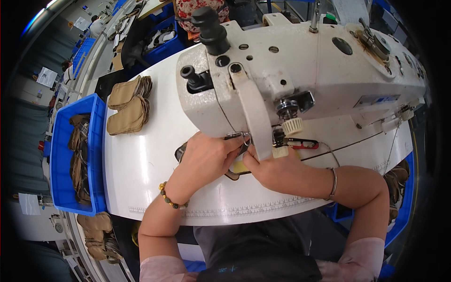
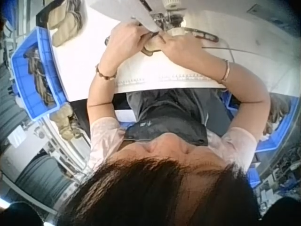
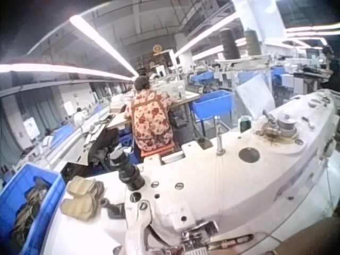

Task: The recorder is sewing a leather component for a bag using an industrial sewing machine.

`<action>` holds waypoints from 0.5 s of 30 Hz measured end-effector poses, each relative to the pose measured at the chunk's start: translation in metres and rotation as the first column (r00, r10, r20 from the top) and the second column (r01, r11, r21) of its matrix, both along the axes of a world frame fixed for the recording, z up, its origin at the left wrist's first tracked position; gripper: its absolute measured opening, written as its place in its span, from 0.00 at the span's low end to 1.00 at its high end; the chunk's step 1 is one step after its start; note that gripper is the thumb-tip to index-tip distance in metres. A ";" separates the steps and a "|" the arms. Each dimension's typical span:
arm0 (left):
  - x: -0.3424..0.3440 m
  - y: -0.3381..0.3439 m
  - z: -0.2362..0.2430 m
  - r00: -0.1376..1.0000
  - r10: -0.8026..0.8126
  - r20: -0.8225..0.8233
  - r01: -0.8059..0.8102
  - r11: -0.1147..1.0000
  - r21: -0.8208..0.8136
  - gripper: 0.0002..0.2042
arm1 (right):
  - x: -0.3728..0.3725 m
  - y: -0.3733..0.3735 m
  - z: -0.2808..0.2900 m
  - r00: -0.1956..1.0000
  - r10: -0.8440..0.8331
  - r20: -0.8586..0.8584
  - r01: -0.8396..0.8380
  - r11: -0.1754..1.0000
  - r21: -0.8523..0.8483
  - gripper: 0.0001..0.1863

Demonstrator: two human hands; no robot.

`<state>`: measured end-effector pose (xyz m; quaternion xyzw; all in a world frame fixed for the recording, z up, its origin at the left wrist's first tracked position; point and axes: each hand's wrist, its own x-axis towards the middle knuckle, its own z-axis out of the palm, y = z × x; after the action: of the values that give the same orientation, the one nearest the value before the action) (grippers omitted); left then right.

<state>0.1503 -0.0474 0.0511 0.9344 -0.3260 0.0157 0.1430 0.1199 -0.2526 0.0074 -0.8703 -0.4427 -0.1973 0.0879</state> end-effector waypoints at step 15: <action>-0.001 0.005 0.009 0.988 -0.066 -0.142 0.074 0.996 0.051 0.16 | 0.001 0.000 -0.008 0.999 -0.025 -0.033 0.026 0.999 0.030 0.18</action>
<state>0.1497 -0.0425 0.0599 0.9247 -0.3483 -0.0643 0.1395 0.1210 -0.2528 -0.0009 -0.8775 -0.4269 -0.1912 0.1059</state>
